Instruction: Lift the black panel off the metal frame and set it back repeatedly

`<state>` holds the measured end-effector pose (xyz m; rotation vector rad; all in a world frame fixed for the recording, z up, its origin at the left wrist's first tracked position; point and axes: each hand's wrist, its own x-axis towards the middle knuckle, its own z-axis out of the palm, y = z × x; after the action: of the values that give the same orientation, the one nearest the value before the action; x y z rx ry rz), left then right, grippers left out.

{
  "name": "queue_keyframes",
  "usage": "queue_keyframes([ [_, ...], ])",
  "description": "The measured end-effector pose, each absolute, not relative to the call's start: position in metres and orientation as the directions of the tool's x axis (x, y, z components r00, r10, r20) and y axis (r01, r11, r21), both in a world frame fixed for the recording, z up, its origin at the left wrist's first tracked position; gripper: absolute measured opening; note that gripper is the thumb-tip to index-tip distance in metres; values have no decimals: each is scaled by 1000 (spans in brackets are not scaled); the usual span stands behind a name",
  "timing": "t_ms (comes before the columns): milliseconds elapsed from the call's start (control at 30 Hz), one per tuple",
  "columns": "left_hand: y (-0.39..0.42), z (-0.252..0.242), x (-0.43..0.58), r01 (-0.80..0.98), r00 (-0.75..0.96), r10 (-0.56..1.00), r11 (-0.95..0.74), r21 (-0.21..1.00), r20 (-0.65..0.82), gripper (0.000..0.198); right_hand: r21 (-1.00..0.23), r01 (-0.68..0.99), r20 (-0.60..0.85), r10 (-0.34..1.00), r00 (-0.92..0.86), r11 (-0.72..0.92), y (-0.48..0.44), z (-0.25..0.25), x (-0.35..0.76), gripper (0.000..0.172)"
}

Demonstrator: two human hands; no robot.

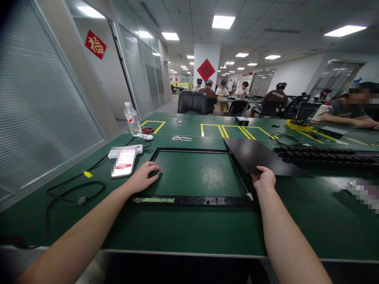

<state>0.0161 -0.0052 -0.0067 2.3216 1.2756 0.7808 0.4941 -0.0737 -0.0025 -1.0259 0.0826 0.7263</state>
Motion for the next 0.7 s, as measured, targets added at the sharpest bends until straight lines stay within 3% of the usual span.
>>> queue_keyframes([
  [200, -4, -9, 15, 667, 470, 837, -545, 508, 280, 27, -759, -572, -364, 526, 769, 311, -72, -7, 499, 28],
  [700, -5, -8, 16, 661, 481, 831, -552, 508, 278, 26, -760, -572, -364, 527, 768, 308, -72, -9, 498, 28],
])
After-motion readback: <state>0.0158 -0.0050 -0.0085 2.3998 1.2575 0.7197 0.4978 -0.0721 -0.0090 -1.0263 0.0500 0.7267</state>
